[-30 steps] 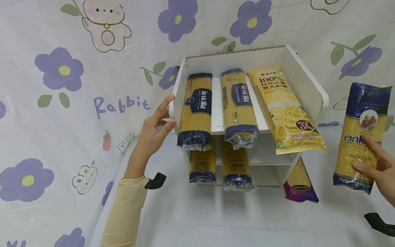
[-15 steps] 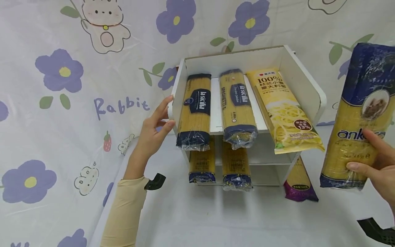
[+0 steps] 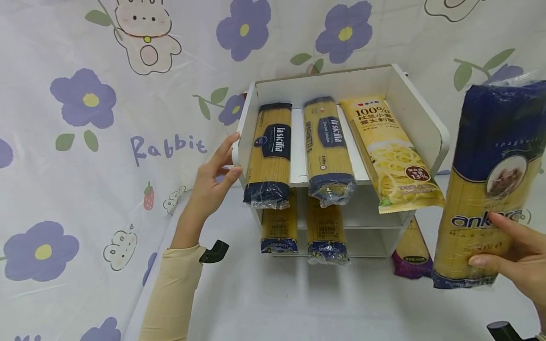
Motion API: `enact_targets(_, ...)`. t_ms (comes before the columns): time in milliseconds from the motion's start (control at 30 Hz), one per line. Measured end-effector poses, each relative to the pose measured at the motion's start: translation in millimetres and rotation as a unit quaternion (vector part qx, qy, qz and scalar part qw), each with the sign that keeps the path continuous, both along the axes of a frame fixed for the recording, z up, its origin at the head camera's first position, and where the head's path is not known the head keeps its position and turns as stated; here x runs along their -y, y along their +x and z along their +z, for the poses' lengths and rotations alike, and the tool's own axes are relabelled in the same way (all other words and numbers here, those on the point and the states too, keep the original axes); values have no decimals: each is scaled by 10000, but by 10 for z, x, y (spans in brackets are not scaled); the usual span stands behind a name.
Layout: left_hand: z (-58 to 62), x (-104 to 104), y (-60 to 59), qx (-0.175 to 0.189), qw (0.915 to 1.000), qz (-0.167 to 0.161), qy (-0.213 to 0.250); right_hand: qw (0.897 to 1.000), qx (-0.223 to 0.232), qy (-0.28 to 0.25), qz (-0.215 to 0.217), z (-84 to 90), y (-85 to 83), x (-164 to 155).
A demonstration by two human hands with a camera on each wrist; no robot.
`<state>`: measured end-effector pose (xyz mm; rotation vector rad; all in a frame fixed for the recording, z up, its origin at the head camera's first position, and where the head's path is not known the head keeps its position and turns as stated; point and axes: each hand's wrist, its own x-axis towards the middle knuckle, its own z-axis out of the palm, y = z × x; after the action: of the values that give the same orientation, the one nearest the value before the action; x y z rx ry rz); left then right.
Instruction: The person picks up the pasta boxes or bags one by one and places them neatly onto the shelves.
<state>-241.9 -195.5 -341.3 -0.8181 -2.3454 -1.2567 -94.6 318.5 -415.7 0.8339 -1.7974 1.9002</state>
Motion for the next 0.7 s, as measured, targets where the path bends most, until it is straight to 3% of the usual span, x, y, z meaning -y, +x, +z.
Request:
enact_targets(333,-12,-11,-12,18,10000,-12,16,9946,699,10,764,-142,27,246)
enact_targets(500,-19,-10,-11,-13,10000,0,16,9919,677,104,1070,-229,-28,356)
enact_targets(700,-11,-11,-11,-47,10000,-12,23,9895,680,-132,1265,-292,-60,461)
